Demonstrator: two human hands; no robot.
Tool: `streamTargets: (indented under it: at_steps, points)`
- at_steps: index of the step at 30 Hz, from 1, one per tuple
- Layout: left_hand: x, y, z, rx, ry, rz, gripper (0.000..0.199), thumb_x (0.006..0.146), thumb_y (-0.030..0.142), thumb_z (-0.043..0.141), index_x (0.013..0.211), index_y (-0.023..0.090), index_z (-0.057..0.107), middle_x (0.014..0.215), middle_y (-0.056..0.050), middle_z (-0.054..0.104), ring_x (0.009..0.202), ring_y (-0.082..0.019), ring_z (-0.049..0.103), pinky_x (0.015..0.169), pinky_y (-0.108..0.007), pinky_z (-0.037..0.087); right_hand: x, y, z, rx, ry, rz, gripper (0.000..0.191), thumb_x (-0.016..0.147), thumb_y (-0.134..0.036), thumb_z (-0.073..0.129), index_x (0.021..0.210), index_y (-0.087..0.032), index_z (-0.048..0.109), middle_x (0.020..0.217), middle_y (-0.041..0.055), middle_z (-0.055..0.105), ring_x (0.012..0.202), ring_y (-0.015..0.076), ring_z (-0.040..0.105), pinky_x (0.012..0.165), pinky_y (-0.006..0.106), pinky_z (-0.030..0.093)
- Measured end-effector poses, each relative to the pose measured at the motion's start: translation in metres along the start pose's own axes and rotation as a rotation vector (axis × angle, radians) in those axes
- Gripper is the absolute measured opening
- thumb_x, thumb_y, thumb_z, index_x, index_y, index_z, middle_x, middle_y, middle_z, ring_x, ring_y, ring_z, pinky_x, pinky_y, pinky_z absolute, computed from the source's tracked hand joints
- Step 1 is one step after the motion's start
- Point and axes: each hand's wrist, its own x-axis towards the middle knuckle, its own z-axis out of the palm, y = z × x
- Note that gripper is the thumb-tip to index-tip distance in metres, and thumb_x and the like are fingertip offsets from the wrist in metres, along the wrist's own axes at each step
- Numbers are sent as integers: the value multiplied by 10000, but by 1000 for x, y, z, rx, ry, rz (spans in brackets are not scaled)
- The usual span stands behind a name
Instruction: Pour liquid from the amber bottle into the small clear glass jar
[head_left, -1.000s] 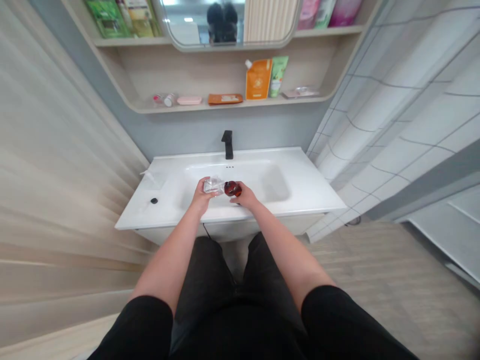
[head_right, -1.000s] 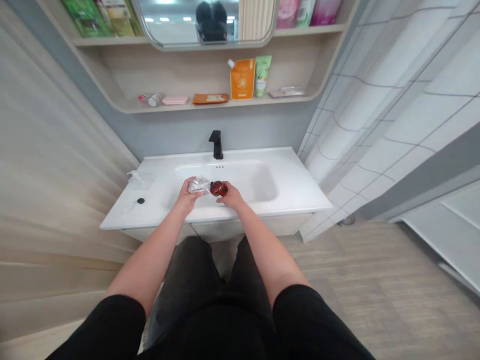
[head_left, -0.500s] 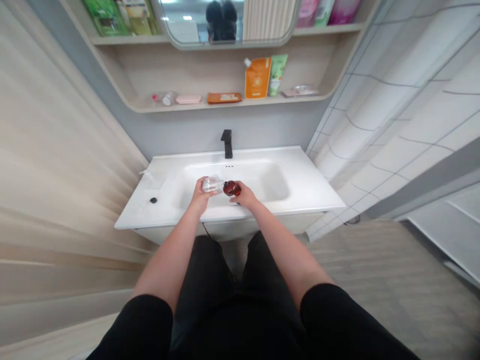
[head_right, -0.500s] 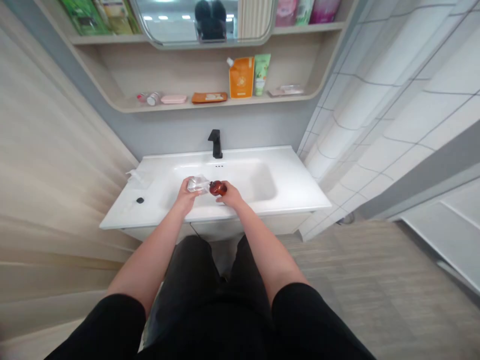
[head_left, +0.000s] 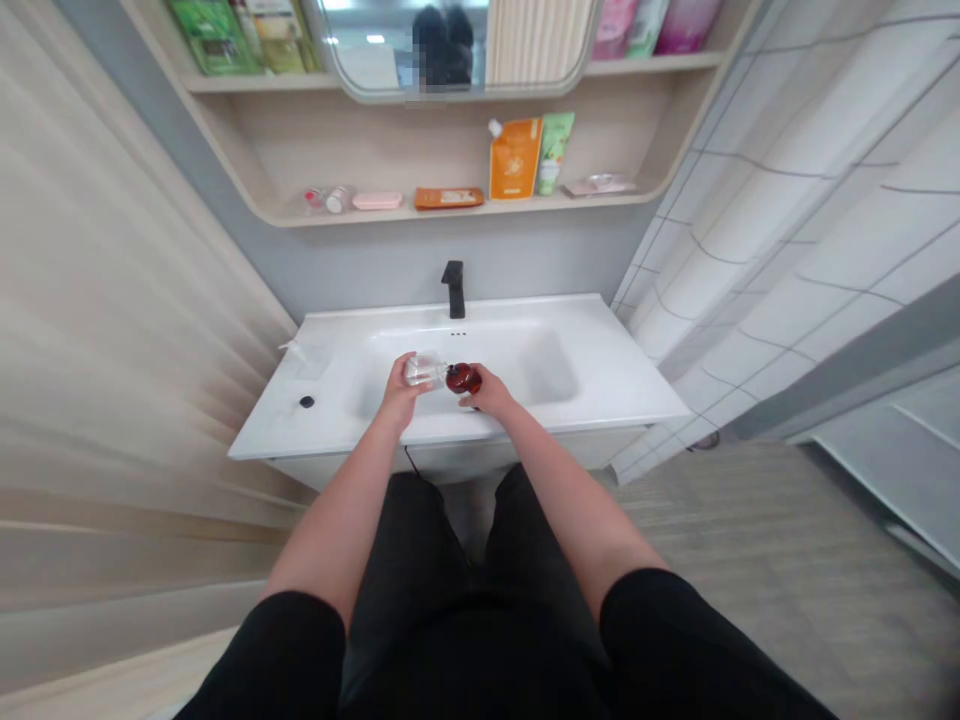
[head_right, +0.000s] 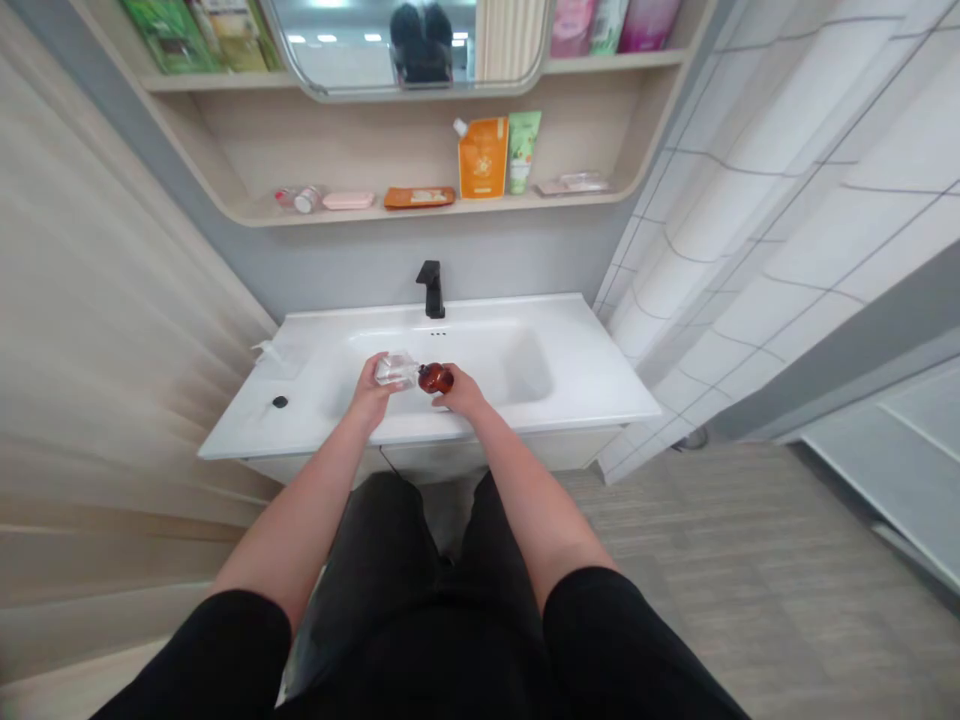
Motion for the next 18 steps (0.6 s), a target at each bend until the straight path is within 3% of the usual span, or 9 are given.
streamTargets:
  at_steps: [18]
  points:
    - [2, -1, -2, 4, -10, -21, 895, 514, 175, 1004, 1350, 315, 717, 1369, -73, 692, 1094, -239, 698, 942, -411, 619, -1, -2, -1, -6, -3, 14, 801, 578, -201, 972, 1321, -286, 685, 1140, 5, 811, 1046, 282, 768, 1040, 472, 602]
